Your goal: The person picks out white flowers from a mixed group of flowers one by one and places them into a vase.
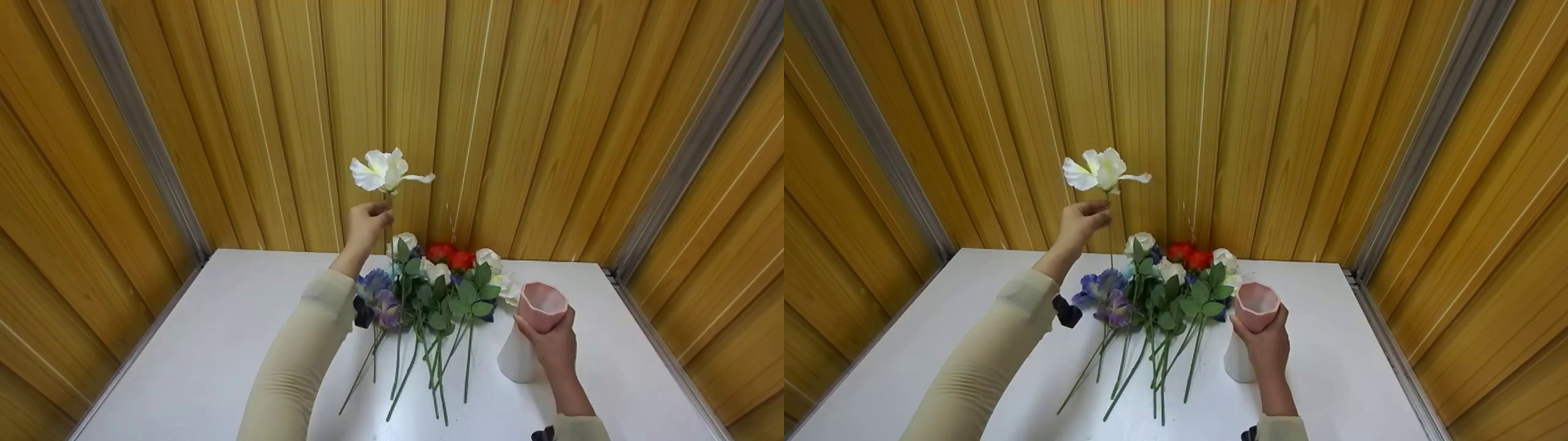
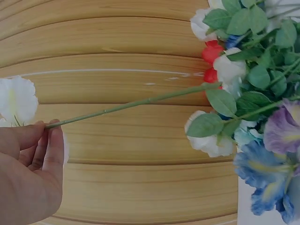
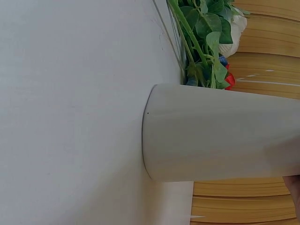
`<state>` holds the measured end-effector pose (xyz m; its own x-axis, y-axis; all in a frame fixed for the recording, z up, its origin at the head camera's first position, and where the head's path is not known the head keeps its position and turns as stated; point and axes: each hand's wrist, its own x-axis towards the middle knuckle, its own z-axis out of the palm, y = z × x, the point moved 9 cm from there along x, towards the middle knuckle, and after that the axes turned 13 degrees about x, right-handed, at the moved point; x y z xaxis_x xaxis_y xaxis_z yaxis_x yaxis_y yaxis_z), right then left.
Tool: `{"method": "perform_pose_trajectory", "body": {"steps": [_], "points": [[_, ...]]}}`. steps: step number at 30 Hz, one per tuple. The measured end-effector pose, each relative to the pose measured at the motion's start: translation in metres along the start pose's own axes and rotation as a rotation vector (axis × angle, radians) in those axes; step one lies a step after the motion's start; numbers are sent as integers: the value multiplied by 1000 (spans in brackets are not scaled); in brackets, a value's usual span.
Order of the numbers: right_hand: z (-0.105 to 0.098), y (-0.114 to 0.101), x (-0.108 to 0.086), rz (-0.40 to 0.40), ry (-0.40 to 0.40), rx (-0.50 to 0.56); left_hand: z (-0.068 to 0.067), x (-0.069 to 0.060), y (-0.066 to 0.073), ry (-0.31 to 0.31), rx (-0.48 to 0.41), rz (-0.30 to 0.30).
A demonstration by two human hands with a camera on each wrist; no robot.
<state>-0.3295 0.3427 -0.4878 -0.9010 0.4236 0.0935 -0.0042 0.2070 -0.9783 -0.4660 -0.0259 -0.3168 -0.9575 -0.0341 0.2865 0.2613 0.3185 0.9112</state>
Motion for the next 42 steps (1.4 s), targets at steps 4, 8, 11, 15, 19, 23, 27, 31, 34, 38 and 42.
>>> {"method": "perform_pose_trajectory", "body": {"steps": [4, 8, 11, 15, 19, 23, 27, 31, 34, 38, 42], "points": [[-2, 1, 0, 1, 14, -5, 10, 3, 17, -22, -46, 44], [-1, 2, 1, 4, 7, -9, 18, 4, 32, -30, -70, 74], [0, 2, 1, 7, -1, -9, 26, 2, 43, -47, -68, 86], [0, 2, 1, 6, 4, -9, 37, -2, 57, -89, -21, 100], [1, 1, 1, -2, 9, -5, 48, -6, 70, -119, 13, 119], [0, 0, 2, -8, 13, -1, 60, -12, 83, -149, -30, 150], [-3, -2, 2, -21, 23, -2, 73, -17, 96, -162, -61, 180], [-6, -4, 2, -59, 46, -2, 86, -23, 106, -175, -70, 181], [-5, -5, 2, -75, 45, -6, 95, -28, 111, -181, -75, 173], [-3, -2, 2, -66, 27, 4, 108, -34, 117, -198, -107, 171], [-1, 0, 2, -59, 24, 3, 119, -42, 123, -215, -137, 187]]}}
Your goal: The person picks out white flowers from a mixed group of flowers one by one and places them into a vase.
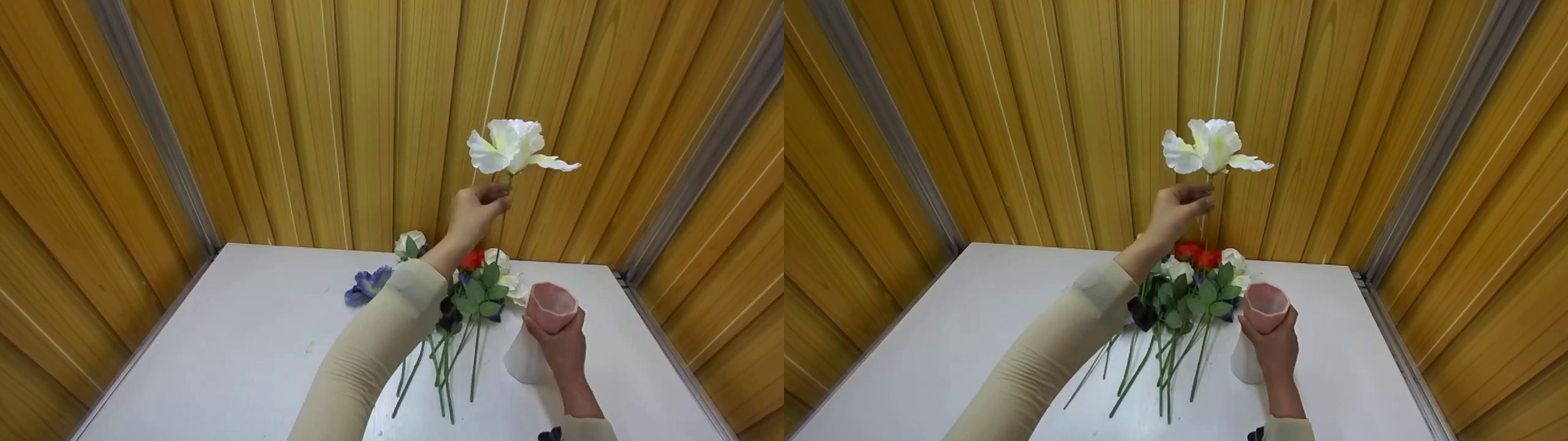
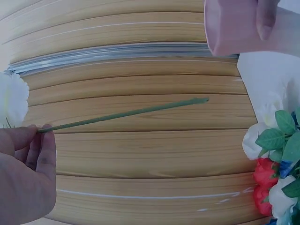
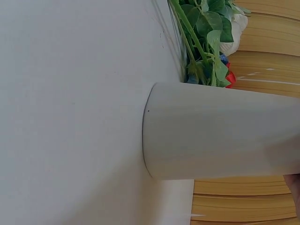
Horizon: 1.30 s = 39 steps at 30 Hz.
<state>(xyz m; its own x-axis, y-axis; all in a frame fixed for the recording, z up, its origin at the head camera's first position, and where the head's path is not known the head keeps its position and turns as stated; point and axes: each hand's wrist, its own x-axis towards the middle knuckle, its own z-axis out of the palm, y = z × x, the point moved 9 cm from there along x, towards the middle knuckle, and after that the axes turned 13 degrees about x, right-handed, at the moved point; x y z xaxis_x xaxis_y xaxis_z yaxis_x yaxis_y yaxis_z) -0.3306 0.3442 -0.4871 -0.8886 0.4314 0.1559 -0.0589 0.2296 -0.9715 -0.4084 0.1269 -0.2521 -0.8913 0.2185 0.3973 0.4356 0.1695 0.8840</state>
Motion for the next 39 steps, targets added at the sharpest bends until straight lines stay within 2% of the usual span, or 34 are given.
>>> {"method": "perform_pose_trajectory", "body": {"steps": [7, 12, 14, 21, 28, 32, 39], "points": [[0, -1, -2, 11, -11, -11, 17, -6, 11, -6, 23, 34], [-1, 0, -1, 22, -16, -21, 26, -9, 17, 19, 52, 67], [-1, 0, -1, 21, -16, -29, 31, -9, 19, 23, 38, 84], [-1, 0, -4, 24, -5, -65, 53, -13, 28, -26, -85, 87], [-4, -2, -6, 24, 11, -54, 74, -20, 41, -41, -77, 138], [-4, -3, -6, 13, 20, -29, 86, -26, 39, -56, -37, 150], [-2, -2, -6, 33, 5, -32, 99, -36, 23, -91, 2, 143]]}}
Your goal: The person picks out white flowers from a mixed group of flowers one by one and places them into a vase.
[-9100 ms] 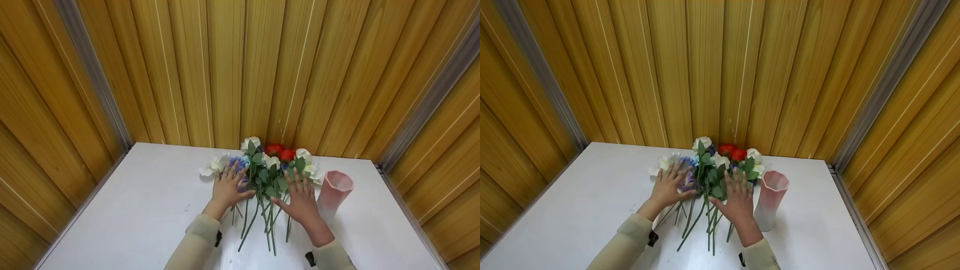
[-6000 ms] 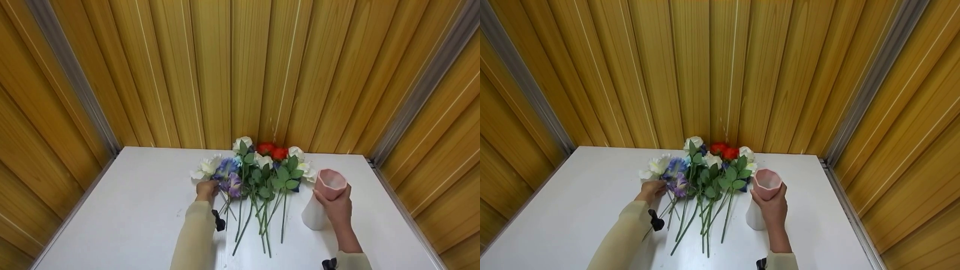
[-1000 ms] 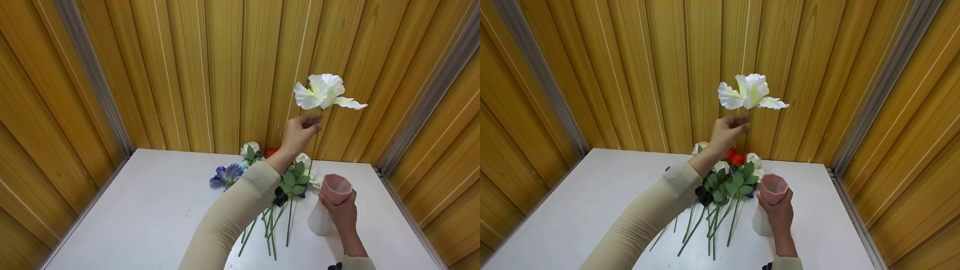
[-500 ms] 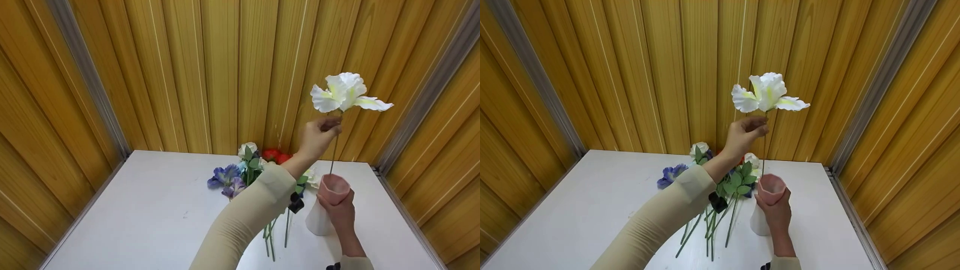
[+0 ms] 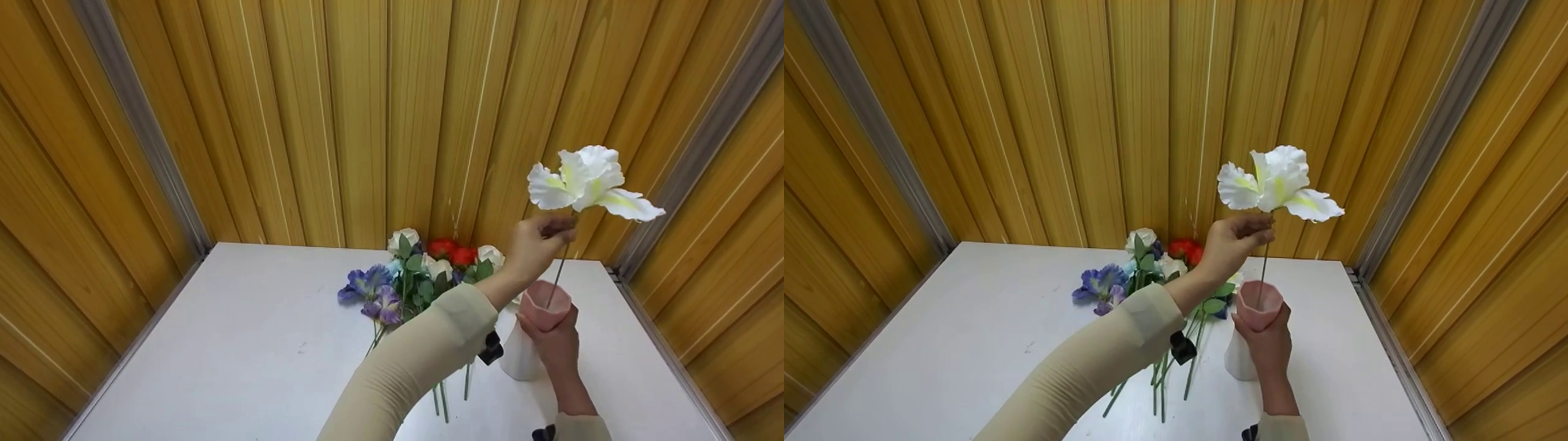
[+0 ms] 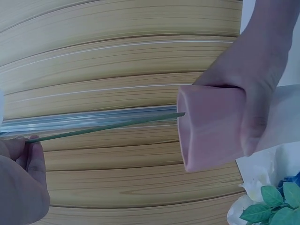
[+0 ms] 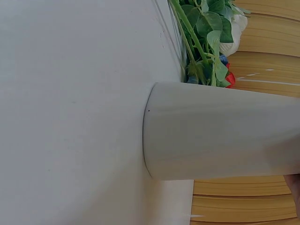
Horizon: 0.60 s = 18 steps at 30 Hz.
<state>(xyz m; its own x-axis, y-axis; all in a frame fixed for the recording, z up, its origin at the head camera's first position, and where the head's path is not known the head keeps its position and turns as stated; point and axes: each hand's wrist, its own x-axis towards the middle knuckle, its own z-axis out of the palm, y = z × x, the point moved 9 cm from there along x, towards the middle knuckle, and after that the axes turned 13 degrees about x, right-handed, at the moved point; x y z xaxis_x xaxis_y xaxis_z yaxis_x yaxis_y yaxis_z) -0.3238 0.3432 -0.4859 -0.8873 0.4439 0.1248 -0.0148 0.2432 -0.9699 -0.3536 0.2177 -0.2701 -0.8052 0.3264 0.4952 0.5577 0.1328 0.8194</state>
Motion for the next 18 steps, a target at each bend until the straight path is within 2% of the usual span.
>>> {"method": "perform_pose_trajectory", "body": {"steps": [10, 18], "points": [[1, 0, 0, 5, -32, 1, 16, -12, -18, -38, 67, -56], [-1, 2, 2, -13, -31, -31, 29, -23, -31, -86, 154, -49]]}}
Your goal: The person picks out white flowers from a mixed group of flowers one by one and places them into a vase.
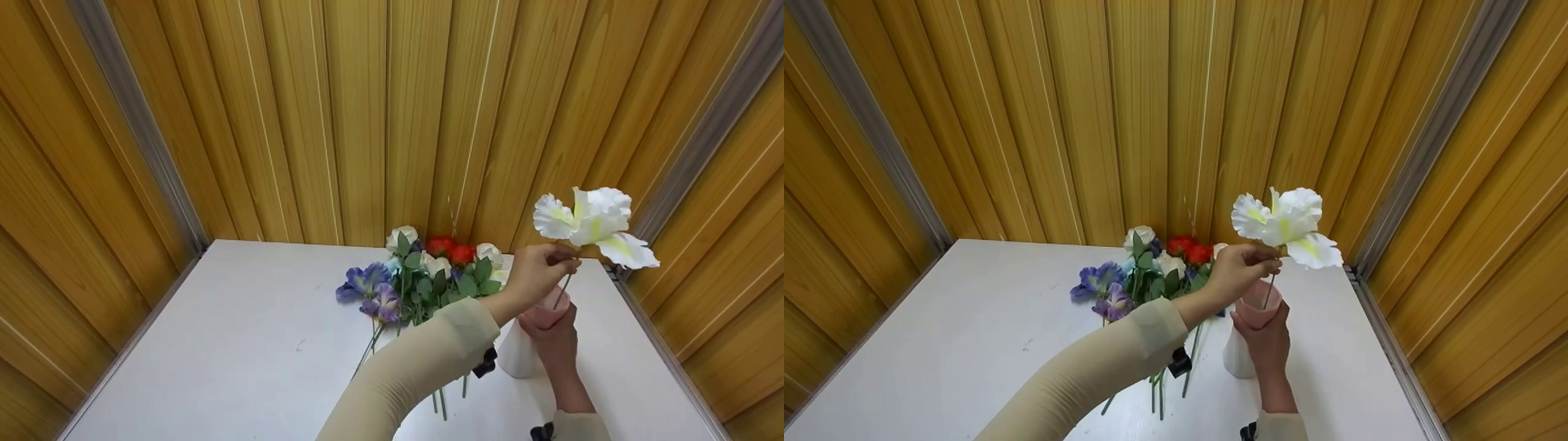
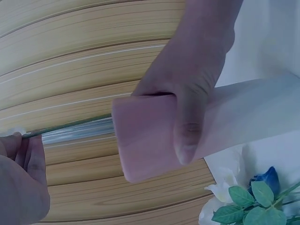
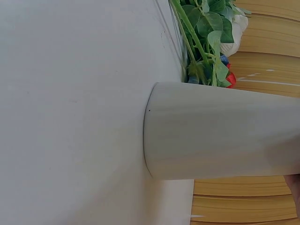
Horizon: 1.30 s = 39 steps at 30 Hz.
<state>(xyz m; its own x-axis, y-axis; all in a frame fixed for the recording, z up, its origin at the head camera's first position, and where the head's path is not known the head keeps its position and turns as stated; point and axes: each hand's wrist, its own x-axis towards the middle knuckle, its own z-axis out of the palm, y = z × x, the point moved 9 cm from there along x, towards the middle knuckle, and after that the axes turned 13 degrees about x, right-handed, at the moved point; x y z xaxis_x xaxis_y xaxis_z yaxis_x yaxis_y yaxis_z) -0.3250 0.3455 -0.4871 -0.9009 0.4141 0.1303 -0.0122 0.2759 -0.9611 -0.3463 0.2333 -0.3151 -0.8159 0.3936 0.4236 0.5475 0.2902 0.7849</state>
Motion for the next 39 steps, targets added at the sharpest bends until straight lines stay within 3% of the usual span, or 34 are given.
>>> {"method": "perform_pose_trajectory", "body": {"steps": [10, 19, 28, 39], "points": [[4, -5, -1, -34, -11, -55, 10, -8, -10, -53, 85, -33], [5, -21, -3, -201, 52, -118, 17, -14, -17, -108, 213, -25], [9, -29, -7, -300, 80, -143, 20, -18, -22, -116, 512, 73], [14, -31, -9, -332, 72, -201, 24, -27, -30, -129, 746, 81]]}}
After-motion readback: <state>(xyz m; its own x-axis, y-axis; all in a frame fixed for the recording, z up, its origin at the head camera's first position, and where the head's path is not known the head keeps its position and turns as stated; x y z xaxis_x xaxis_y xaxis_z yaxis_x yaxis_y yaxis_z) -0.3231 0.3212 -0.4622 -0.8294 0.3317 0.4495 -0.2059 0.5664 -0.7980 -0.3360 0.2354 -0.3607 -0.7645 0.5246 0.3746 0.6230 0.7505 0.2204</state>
